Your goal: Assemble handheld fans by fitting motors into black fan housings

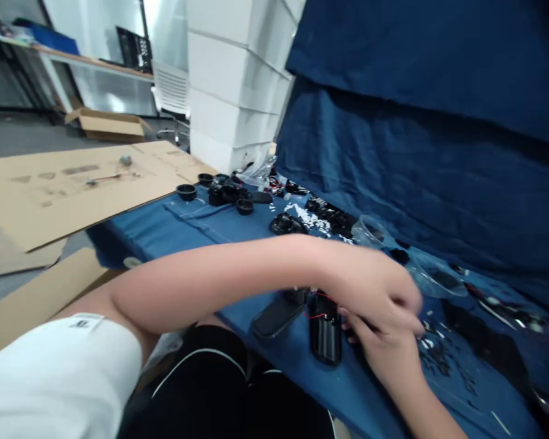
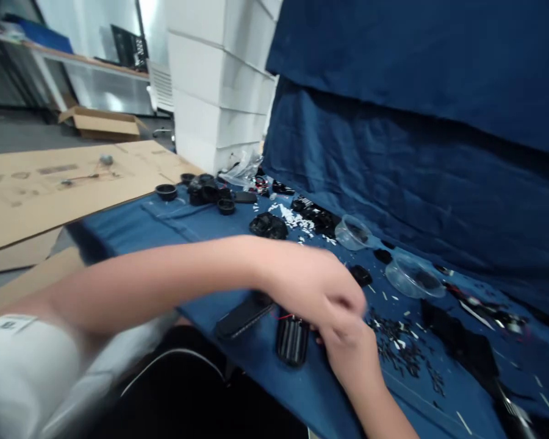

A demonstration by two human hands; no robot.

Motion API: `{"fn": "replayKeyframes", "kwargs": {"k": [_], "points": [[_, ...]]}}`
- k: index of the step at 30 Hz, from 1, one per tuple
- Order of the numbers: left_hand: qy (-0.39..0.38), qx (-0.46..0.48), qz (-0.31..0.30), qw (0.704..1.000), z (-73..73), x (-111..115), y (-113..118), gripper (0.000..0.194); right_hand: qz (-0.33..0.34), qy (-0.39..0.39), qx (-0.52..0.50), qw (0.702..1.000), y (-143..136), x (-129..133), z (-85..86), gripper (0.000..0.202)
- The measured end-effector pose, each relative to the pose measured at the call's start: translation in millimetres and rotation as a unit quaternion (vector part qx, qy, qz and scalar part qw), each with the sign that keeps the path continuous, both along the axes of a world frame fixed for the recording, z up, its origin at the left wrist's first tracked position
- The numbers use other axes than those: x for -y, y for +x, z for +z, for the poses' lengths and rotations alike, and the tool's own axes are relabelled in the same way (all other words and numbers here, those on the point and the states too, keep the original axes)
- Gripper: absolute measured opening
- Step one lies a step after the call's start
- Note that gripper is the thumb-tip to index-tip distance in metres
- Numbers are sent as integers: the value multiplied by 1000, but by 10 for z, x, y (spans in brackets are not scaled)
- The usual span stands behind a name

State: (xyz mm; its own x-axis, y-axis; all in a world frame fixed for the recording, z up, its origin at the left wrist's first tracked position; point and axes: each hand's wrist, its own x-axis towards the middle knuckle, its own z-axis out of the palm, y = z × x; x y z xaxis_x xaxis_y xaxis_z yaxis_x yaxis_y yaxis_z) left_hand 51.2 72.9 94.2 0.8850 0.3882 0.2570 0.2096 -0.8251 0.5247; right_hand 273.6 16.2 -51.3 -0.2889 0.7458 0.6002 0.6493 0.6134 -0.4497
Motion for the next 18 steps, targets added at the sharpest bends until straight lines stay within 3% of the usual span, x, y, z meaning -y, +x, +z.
{"fn": "replayKeyframes", "kwargs": {"k": [3, 6, 9, 11, 18], "points": [[-37, 25, 33, 998, -142, -584, -246, 28, 5, -44, -11, 999, -69, -1, 15, 27], [-114, 34, 49, 992, -478, -866, -268, 36, -8, -71, -26, 997, -102, 9, 48, 22], [-192, 38, 47, 979, -779, -857, -200, 35, -21, -80, -28, 996, -107, 28, 85, 15], [-228, 34, 41, 972, -874, -807, -176, 33, -30, -80, -28, 996, -114, 38, 99, 12], [-232, 16, -4, 973, -885, -758, -215, 15, -46, -53, -10, 997, -170, 63, 134, 9]]}}
